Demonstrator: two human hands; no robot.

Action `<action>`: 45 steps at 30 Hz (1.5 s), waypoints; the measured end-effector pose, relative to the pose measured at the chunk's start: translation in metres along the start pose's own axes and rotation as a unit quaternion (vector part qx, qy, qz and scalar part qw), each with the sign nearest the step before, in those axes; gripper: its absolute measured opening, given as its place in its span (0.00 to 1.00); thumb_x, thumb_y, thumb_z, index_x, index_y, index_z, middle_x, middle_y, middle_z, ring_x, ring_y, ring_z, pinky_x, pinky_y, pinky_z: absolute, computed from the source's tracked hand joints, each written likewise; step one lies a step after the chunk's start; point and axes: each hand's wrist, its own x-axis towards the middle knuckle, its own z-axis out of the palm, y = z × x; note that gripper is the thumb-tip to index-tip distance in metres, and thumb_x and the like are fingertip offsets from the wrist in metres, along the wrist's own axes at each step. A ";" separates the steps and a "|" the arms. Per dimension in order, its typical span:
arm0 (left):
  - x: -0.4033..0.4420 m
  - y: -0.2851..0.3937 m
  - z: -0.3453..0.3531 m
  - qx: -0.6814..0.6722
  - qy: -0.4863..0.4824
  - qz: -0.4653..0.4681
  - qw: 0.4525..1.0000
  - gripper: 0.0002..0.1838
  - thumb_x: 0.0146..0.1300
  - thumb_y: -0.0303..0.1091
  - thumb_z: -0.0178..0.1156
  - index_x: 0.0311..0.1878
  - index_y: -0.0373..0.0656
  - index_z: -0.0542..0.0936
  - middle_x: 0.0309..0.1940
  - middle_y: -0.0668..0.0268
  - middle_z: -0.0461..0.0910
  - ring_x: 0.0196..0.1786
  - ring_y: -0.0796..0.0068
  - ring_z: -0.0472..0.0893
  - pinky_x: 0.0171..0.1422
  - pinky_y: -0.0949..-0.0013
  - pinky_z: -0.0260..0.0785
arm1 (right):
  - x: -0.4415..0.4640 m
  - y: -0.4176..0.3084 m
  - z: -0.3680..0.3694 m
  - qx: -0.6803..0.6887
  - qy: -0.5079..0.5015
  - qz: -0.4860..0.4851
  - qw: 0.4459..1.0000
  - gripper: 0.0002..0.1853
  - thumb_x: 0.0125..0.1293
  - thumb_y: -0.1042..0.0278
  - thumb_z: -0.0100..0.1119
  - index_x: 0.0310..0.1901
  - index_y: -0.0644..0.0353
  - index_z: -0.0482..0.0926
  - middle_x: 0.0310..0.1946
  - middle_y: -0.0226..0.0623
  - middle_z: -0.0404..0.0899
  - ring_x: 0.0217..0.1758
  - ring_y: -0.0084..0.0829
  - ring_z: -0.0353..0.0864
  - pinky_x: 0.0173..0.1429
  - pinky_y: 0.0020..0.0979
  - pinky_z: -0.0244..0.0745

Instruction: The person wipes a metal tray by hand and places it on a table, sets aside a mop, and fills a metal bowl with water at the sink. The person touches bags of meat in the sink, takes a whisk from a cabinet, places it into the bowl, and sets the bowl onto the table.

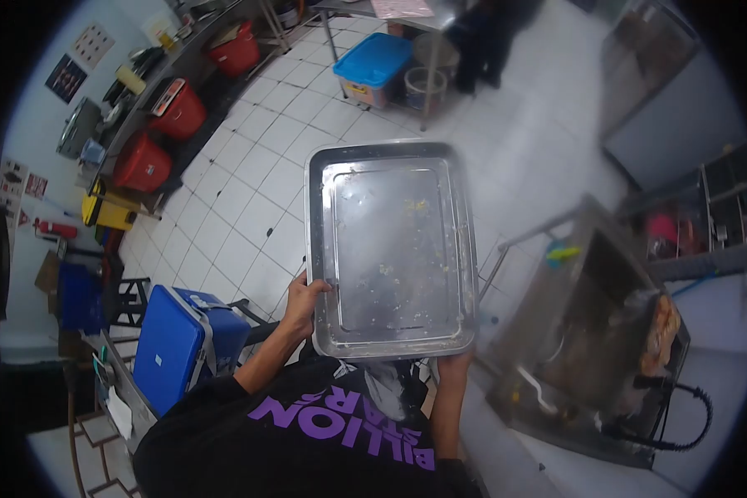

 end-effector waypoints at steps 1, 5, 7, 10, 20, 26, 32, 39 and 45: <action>0.001 0.004 -0.007 -0.010 0.011 0.009 1.000 0.14 0.48 0.21 0.51 0.42 0.33 0.75 0.29 0.64 0.76 0.28 0.77 0.75 0.32 0.74 0.69 | 0.000 0.003 0.009 0.079 0.020 0.060 0.995 0.23 0.69 0.57 0.39 0.60 0.61 0.64 0.56 0.37 0.69 0.59 0.34 0.68 0.62 0.38 0.64; 0.016 0.028 -0.047 -0.053 0.052 0.050 0.996 0.14 0.49 0.21 0.51 0.41 0.33 0.76 0.29 0.65 0.76 0.29 0.78 0.74 0.32 0.74 0.69 | 0.020 0.027 0.069 0.016 -0.028 0.090 0.995 0.23 0.69 0.58 0.38 0.60 0.62 0.64 0.57 0.38 0.69 0.58 0.35 0.69 0.62 0.37 0.64; 0.025 0.041 -0.072 -0.070 0.083 0.064 0.992 0.14 0.48 0.20 0.51 0.41 0.33 0.76 0.29 0.65 0.76 0.29 0.78 0.75 0.32 0.74 0.68 | 0.037 0.041 0.098 -0.030 -0.085 0.095 0.991 0.23 0.70 0.58 0.38 0.60 0.62 0.64 0.57 0.38 0.68 0.59 0.36 0.68 0.63 0.37 0.64; 0.038 0.063 -0.123 -0.093 0.136 0.103 0.981 0.16 0.48 0.20 0.51 0.44 0.33 0.76 0.31 0.64 0.77 0.31 0.78 0.75 0.33 0.75 0.69 | 0.080 0.073 0.142 -0.094 -0.128 0.118 0.980 0.21 0.69 0.58 0.40 0.57 0.61 0.67 0.53 0.37 0.72 0.55 0.35 0.71 0.60 0.37 0.66; 0.069 0.087 -0.292 -0.220 0.376 0.156 0.886 0.29 0.48 0.23 0.56 0.58 0.33 0.69 0.37 0.60 0.77 0.38 0.74 0.75 0.41 0.73 0.67 | 0.247 0.247 0.183 -0.601 -0.369 0.111 0.700 0.20 0.63 0.52 0.50 0.45 0.62 0.73 0.33 0.35 0.77 0.23 0.21 0.73 0.24 0.20 0.67; 0.058 0.104 -0.353 -0.369 0.490 0.169 0.772 0.26 0.50 0.24 0.56 0.56 0.33 0.69 0.35 0.60 0.78 0.35 0.75 0.78 0.38 0.74 0.70 | 0.262 0.338 0.232 -0.753 -0.376 0.241 0.484 0.17 0.63 0.55 0.50 0.46 0.60 0.73 0.33 0.36 0.77 0.24 0.25 0.74 0.25 0.24 0.68; 0.082 0.112 -0.423 -0.430 0.574 0.186 0.671 0.24 0.52 0.24 0.55 0.55 0.35 0.69 0.40 0.60 0.77 0.40 0.75 0.76 0.44 0.72 0.68 | 0.302 0.425 0.341 -0.779 -0.412 0.251 0.400 0.15 0.63 0.59 0.50 0.47 0.58 0.73 0.32 0.38 0.76 0.24 0.30 0.75 0.25 0.28 0.69; 0.100 0.149 -0.492 -0.486 0.671 0.195 0.525 0.21 0.51 0.24 0.55 0.51 0.35 0.71 0.36 0.62 0.76 0.36 0.74 0.75 0.40 0.72 0.68 | 0.360 0.538 0.524 -0.772 -0.481 0.243 0.337 0.13 0.62 0.63 0.51 0.48 0.55 0.73 0.31 0.39 0.75 0.25 0.35 0.77 0.26 0.33 0.71; 0.097 0.163 -0.506 -0.527 0.738 0.214 0.362 0.20 0.53 0.24 0.53 0.52 0.38 0.69 0.34 0.64 0.74 0.32 0.74 0.76 0.36 0.71 0.72 | 0.366 0.707 0.730 -0.803 -0.457 0.198 0.326 0.14 0.62 0.63 0.52 0.50 0.52 0.73 0.31 0.37 0.75 0.25 0.34 0.75 0.27 0.37 0.71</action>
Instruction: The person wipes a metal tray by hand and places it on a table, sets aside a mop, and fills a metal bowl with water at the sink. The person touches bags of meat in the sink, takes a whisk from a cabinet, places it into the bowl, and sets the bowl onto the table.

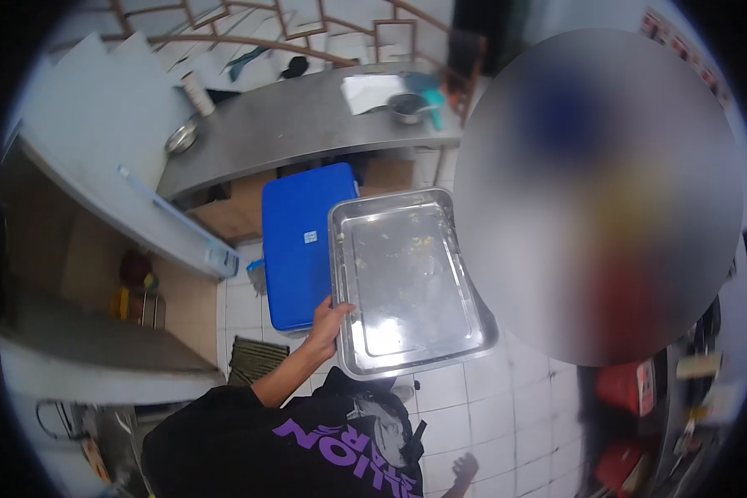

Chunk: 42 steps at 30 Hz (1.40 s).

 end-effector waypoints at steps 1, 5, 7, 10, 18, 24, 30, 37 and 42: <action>0.001 0.003 0.000 -0.014 0.013 0.019 1.000 0.20 0.53 0.24 0.53 0.52 0.38 0.69 0.34 0.63 0.74 0.32 0.74 0.76 0.36 0.70 0.74 | -0.001 -0.050 0.003 -0.062 -0.058 -0.052 0.995 0.24 0.62 0.52 0.50 0.58 0.53 0.67 0.46 0.42 0.73 0.42 0.38 0.75 0.42 0.40 0.70; 0.014 0.014 0.006 -0.066 0.104 0.065 0.990 0.21 0.53 0.23 0.53 0.53 0.38 0.68 0.36 0.62 0.74 0.34 0.72 0.77 0.38 0.70 0.73 | -0.013 -0.237 0.091 -0.077 -0.146 -0.126 0.978 0.35 0.65 0.43 0.46 0.67 0.55 0.53 0.58 0.48 0.65 0.52 0.43 0.73 0.52 0.43 0.70; 0.029 0.019 0.012 -0.073 0.139 0.092 0.983 0.22 0.53 0.23 0.53 0.53 0.37 0.68 0.37 0.62 0.74 0.35 0.72 0.77 0.39 0.69 0.74 | -0.059 -0.313 0.158 -0.085 -0.302 -0.178 0.933 0.34 0.66 0.43 0.43 0.68 0.54 0.52 0.57 0.50 0.65 0.52 0.43 0.74 0.50 0.42 0.74; 0.061 0.031 0.017 -0.093 0.182 0.121 0.972 0.23 0.52 0.23 0.54 0.55 0.35 0.67 0.40 0.59 0.75 0.39 0.70 0.77 0.42 0.68 0.73 | -0.122 -0.383 0.266 -0.159 -0.493 -0.220 0.826 0.38 0.65 0.37 0.40 0.69 0.49 0.46 0.60 0.55 0.62 0.52 0.49 0.75 0.46 0.42 0.78; 0.129 0.066 0.056 -0.173 0.257 0.143 0.940 0.27 0.51 0.22 0.56 0.58 0.33 0.65 0.41 0.56 0.77 0.40 0.68 0.79 0.45 0.69 0.72 | -0.220 -0.419 0.468 -0.187 -0.618 -0.057 0.761 0.31 0.67 0.55 0.48 0.64 0.62 0.51 0.51 0.48 0.68 0.51 0.45 0.74 0.49 0.46 0.76; 0.155 0.121 0.065 -0.144 0.288 0.192 0.927 0.33 0.60 0.28 0.57 0.67 0.36 0.56 0.50 0.52 0.75 0.49 0.67 0.77 0.54 0.68 0.69 | -0.238 -0.481 0.587 -0.204 -0.594 -0.037 0.778 0.18 0.57 0.74 0.48 0.50 0.66 0.65 0.45 0.44 0.71 0.46 0.37 0.76 0.48 0.41 0.79; 0.127 0.110 0.068 -0.161 0.326 0.168 0.916 0.27 0.66 0.38 0.52 0.66 0.41 0.60 0.55 0.53 0.72 0.57 0.62 0.73 0.61 0.61 0.65 | -0.261 -0.504 0.780 -0.214 -0.656 0.045 0.722 0.15 0.59 0.72 0.48 0.48 0.66 0.66 0.44 0.45 0.70 0.42 0.40 0.78 0.40 0.34 0.82; 0.111 0.025 0.166 -0.210 0.360 0.009 0.909 0.21 0.66 0.39 0.50 0.56 0.34 0.71 0.34 0.60 0.80 0.37 0.69 0.81 0.48 0.68 0.73 | -0.289 -0.474 0.970 -0.192 -0.633 -0.004 0.750 0.20 0.59 0.72 0.49 0.53 0.68 0.62 0.48 0.49 0.69 0.46 0.46 0.77 0.45 0.38 0.82; 0.153 -0.132 0.248 -0.180 0.538 -0.153 0.809 0.17 0.60 0.39 0.58 0.43 0.33 0.77 0.23 0.62 0.78 0.24 0.73 0.80 0.28 0.72 0.74 | -0.297 -0.444 1.056 -0.143 -0.606 0.031 0.782 0.25 0.62 0.68 0.53 0.59 0.65 0.59 0.52 0.43 0.68 0.49 0.41 0.75 0.49 0.38 0.80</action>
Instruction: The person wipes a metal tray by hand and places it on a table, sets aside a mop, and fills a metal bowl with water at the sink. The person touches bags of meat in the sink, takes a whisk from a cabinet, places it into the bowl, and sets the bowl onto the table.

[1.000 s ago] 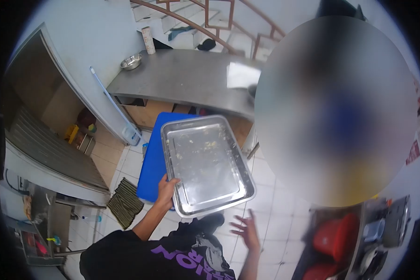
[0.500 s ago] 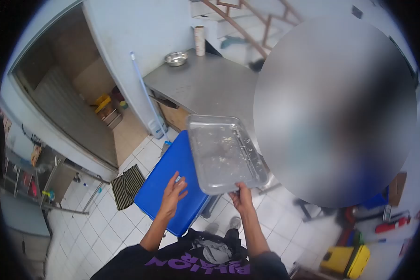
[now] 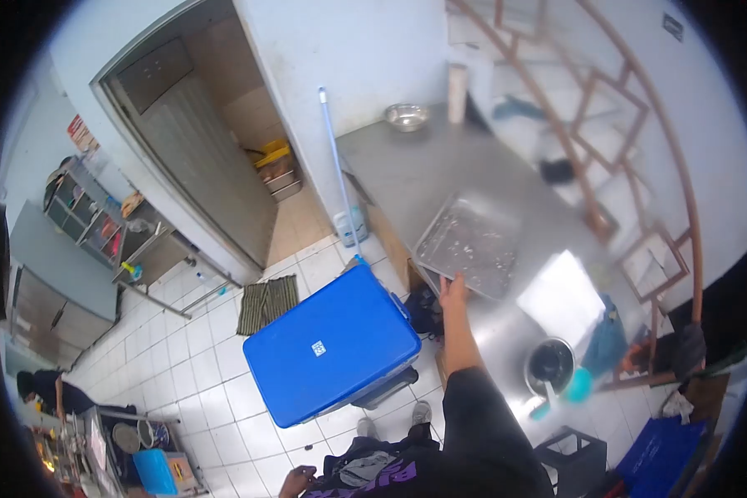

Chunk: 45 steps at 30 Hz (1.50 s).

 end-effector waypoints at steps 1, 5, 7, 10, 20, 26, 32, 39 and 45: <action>0.012 -0.059 0.007 -0.055 0.025 -0.056 0.997 0.16 0.60 0.38 0.57 0.42 0.34 0.78 0.20 0.63 0.78 0.21 0.72 0.79 0.25 0.72 0.74 | 0.015 -0.002 0.007 0.034 -0.008 0.031 0.999 0.24 0.63 0.69 0.51 0.59 0.65 0.59 0.53 0.43 0.67 0.51 0.41 0.74 0.51 0.39 0.79; -0.004 -0.118 0.042 -0.056 0.104 -0.214 0.970 0.17 0.60 0.38 0.57 0.46 0.35 0.76 0.31 0.58 0.79 0.30 0.71 0.80 0.31 0.71 0.74 | 0.068 0.001 0.029 0.040 -0.026 0.053 0.997 0.21 0.66 0.69 0.45 0.59 0.69 0.60 0.56 0.46 0.66 0.55 0.42 0.72 0.59 0.40 0.73; 0.000 -0.113 0.056 -0.101 0.124 -0.232 0.959 0.17 0.60 0.38 0.57 0.47 0.35 0.75 0.31 0.58 0.79 0.31 0.71 0.80 0.32 0.71 0.74 | 0.083 -0.002 0.037 0.018 -0.050 0.076 0.996 0.21 0.66 0.71 0.45 0.59 0.69 0.60 0.55 0.48 0.66 0.57 0.42 0.70 0.59 0.39 0.73; 0.007 -0.110 0.068 -0.154 0.140 -0.224 0.952 0.17 0.60 0.38 0.57 0.47 0.35 0.75 0.32 0.57 0.79 0.32 0.71 0.80 0.33 0.71 0.74 | 0.074 0.004 0.049 -0.083 -0.120 0.100 0.984 0.20 0.66 0.72 0.44 0.58 0.71 0.62 0.53 0.50 0.68 0.56 0.42 0.71 0.60 0.37 0.71; 0.037 -0.117 0.043 -0.263 0.135 -0.148 0.944 0.19 0.61 0.40 0.56 0.49 0.36 0.73 0.36 0.56 0.78 0.35 0.70 0.80 0.36 0.69 0.74 | -0.221 0.106 0.050 -0.371 -0.418 0.128 0.819 0.14 0.61 0.70 0.55 0.50 0.60 0.75 0.34 0.34 0.78 0.31 0.23 0.77 0.35 0.24 0.73; 0.050 -0.181 -0.030 -0.339 0.131 -0.144 0.920 0.20 0.61 0.40 0.56 0.50 0.36 0.73 0.38 0.56 0.78 0.37 0.69 0.79 0.38 0.68 0.74 | -0.414 0.246 -0.072 -0.460 -0.614 0.234 0.597 0.16 0.63 0.71 0.54 0.53 0.60 0.73 0.26 0.30 0.76 0.26 0.19 0.75 0.30 0.22 0.72; 0.031 -0.293 -0.137 -0.459 0.172 -0.174 0.854 0.20 0.62 0.41 0.55 0.51 0.36 0.72 0.39 0.55 0.78 0.39 0.69 0.79 0.39 0.68 0.74 | -0.541 0.370 -0.170 -0.548 -0.712 0.233 0.371 0.25 0.58 0.68 0.59 0.58 0.58 0.68 0.41 0.38 0.78 0.40 0.27 0.80 0.41 0.29 0.76; 0.000 -0.354 -0.229 -0.593 0.196 0.062 0.779 0.24 0.64 0.45 0.50 0.57 0.38 0.66 0.47 0.53 0.74 0.48 0.63 0.75 0.49 0.62 0.70 | -0.592 0.443 -0.143 -0.617 -0.710 0.192 0.280 0.27 0.56 0.58 0.61 0.58 0.54 0.69 0.42 0.36 0.80 0.44 0.33 0.80 0.50 0.32 0.73; 0.077 -0.230 -0.414 -0.570 0.301 -0.002 0.765 0.28 0.66 0.45 0.45 0.63 0.37 0.59 0.58 0.48 0.66 0.58 0.55 0.72 0.61 0.59 0.64 | -0.546 0.474 -0.117 -0.654 -0.635 0.228 0.342 0.25 0.58 0.62 0.59 0.56 0.61 0.70 0.37 0.40 0.81 0.35 0.32 0.82 0.42 0.32 0.75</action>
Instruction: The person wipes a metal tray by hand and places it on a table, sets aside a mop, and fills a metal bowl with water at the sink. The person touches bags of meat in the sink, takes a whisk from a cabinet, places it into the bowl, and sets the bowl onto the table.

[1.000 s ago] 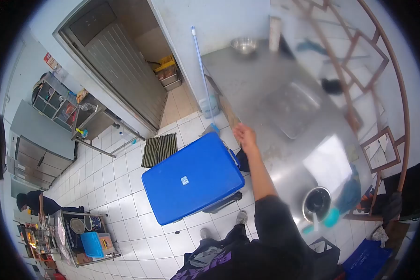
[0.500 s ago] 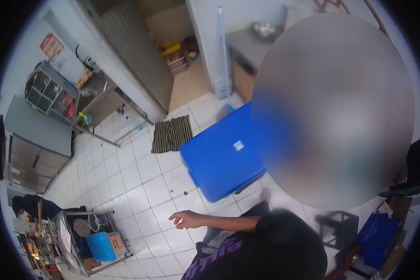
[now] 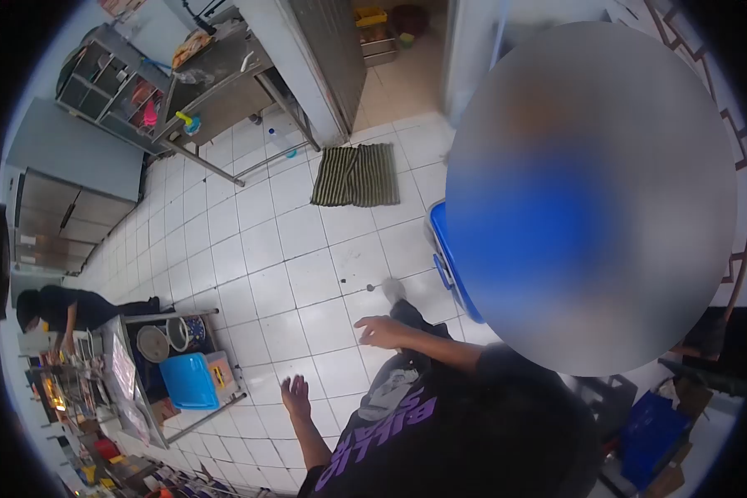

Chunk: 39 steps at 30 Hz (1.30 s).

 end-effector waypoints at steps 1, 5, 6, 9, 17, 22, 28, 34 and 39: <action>0.007 0.026 0.029 0.061 -0.040 0.007 0.997 0.27 0.66 0.44 0.45 0.63 0.37 0.60 0.59 0.48 0.65 0.59 0.55 0.71 0.62 0.59 0.64 | 0.010 0.012 -0.008 0.008 0.023 0.006 1.000 0.25 0.58 0.62 0.59 0.56 0.61 0.69 0.37 0.41 0.81 0.34 0.32 0.82 0.40 0.32 0.75; 0.044 0.078 0.121 0.251 -0.131 0.032 0.958 0.27 0.64 0.44 0.47 0.62 0.39 0.62 0.57 0.48 0.69 0.57 0.56 0.73 0.61 0.59 0.65 | 0.043 -0.003 -0.054 0.078 0.104 0.026 0.991 0.23 0.59 0.68 0.57 0.57 0.63 0.69 0.35 0.37 0.81 0.34 0.23 0.80 0.37 0.24 0.75; 0.064 0.074 0.130 0.268 -0.150 0.036 0.951 0.25 0.64 0.40 0.48 0.61 0.36 0.64 0.54 0.51 0.70 0.55 0.58 0.74 0.56 0.63 0.69 | 0.056 -0.005 -0.067 0.084 0.114 0.019 0.990 0.23 0.59 0.68 0.57 0.57 0.63 0.69 0.35 0.37 0.81 0.34 0.23 0.80 0.37 0.24 0.75; 0.147 0.045 0.130 0.360 -0.171 0.060 0.915 0.18 0.61 0.30 0.52 0.54 0.34 0.71 0.47 0.56 0.74 0.47 0.64 0.77 0.44 0.68 0.75 | 0.092 -0.037 -0.122 0.152 0.167 0.025 0.974 0.20 0.60 0.68 0.56 0.54 0.64 0.71 0.31 0.36 0.79 0.31 0.24 0.79 0.36 0.24 0.75; 0.189 0.086 0.236 0.461 -0.144 -0.114 0.868 0.20 0.61 0.33 0.53 0.56 0.39 0.69 0.47 0.57 0.75 0.45 0.62 0.78 0.44 0.63 0.74 | 0.164 -0.107 -0.302 0.261 0.324 -0.075 0.906 0.17 0.61 0.66 0.58 0.50 0.62 0.73 0.26 0.31 0.76 0.28 0.21 0.77 0.34 0.22 0.73; 0.234 0.133 0.348 0.469 -0.185 -0.092 0.859 0.21 0.61 0.35 0.53 0.57 0.43 0.68 0.47 0.57 0.75 0.45 0.60 0.78 0.44 0.60 0.73 | 0.188 -0.108 -0.398 0.275 0.437 -0.092 0.852 0.18 0.61 0.67 0.58 0.51 0.64 0.72 0.26 0.31 0.76 0.27 0.20 0.75 0.31 0.21 0.71; 0.312 0.172 0.555 0.436 -0.233 -0.083 0.865 0.24 0.60 0.36 0.54 0.61 0.48 0.64 0.48 0.58 0.75 0.44 0.59 0.79 0.43 0.57 0.73 | 0.226 -0.054 -0.555 0.339 0.550 -0.190 0.739 0.24 0.57 0.69 0.58 0.56 0.61 0.68 0.34 0.36 0.79 0.34 0.24 0.77 0.36 0.24 0.73; 0.394 0.250 0.781 0.195 -0.129 0.276 0.932 0.27 0.62 0.40 0.52 0.64 0.49 0.57 0.47 0.63 0.73 0.32 0.77 0.72 0.27 0.77 0.65 | 0.171 -0.063 -0.896 0.104 0.822 -0.062 0.556 0.25 0.59 0.66 0.56 0.58 0.63 0.66 0.36 0.36 0.78 0.36 0.24 0.77 0.35 0.25 0.72; 0.354 0.413 0.941 0.181 -0.042 0.532 0.826 0.41 0.65 0.64 0.37 0.69 0.39 0.49 0.69 0.50 0.45 0.69 0.53 0.55 0.71 0.52 0.47 | 0.120 -0.056 -1.113 0.071 0.792 0.157 0.586 0.42 0.54 0.59 0.62 0.63 0.77 0.53 0.56 0.58 0.66 0.57 0.42 0.70 0.57 0.36 0.67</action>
